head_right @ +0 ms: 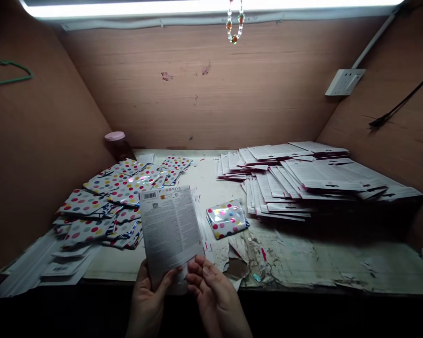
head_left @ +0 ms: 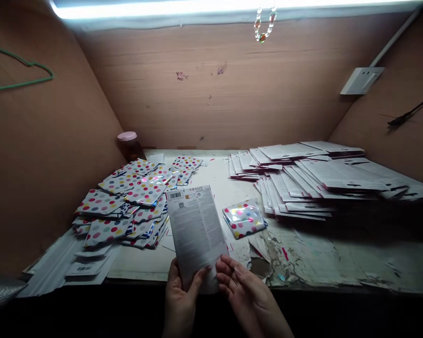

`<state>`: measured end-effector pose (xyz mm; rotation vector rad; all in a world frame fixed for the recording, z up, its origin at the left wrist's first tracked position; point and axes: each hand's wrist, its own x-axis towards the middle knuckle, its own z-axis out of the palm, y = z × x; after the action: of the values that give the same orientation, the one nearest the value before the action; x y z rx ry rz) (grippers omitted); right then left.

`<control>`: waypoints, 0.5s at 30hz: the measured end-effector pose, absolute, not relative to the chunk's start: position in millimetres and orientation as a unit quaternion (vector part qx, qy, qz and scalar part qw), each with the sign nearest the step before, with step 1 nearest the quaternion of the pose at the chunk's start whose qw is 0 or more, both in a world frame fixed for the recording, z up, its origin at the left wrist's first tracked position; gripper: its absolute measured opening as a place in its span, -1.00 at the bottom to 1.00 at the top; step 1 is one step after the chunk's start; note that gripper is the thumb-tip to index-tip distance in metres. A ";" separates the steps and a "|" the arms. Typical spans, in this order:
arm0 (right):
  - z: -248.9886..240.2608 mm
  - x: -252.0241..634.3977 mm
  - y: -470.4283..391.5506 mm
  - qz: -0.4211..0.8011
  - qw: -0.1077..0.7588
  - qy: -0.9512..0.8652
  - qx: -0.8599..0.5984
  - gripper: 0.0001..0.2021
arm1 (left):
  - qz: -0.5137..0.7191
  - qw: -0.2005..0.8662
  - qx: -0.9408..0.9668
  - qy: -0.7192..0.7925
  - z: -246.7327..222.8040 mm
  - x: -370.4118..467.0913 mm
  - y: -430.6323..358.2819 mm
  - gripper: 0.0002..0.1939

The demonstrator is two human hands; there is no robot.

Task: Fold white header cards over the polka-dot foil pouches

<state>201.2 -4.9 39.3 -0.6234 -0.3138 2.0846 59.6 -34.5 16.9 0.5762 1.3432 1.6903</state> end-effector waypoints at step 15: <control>50.8 193.8 -12.1 0.844 0.492 -0.084 -0.198 -0.78 | 0.604 0.536 0.353 0.473 8.8 66.1 -56.3 -0.33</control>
<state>193.8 -12.1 50.8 -0.4803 -0.2045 2.0475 66.1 -56.3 8.8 0.8395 1.1257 1.4372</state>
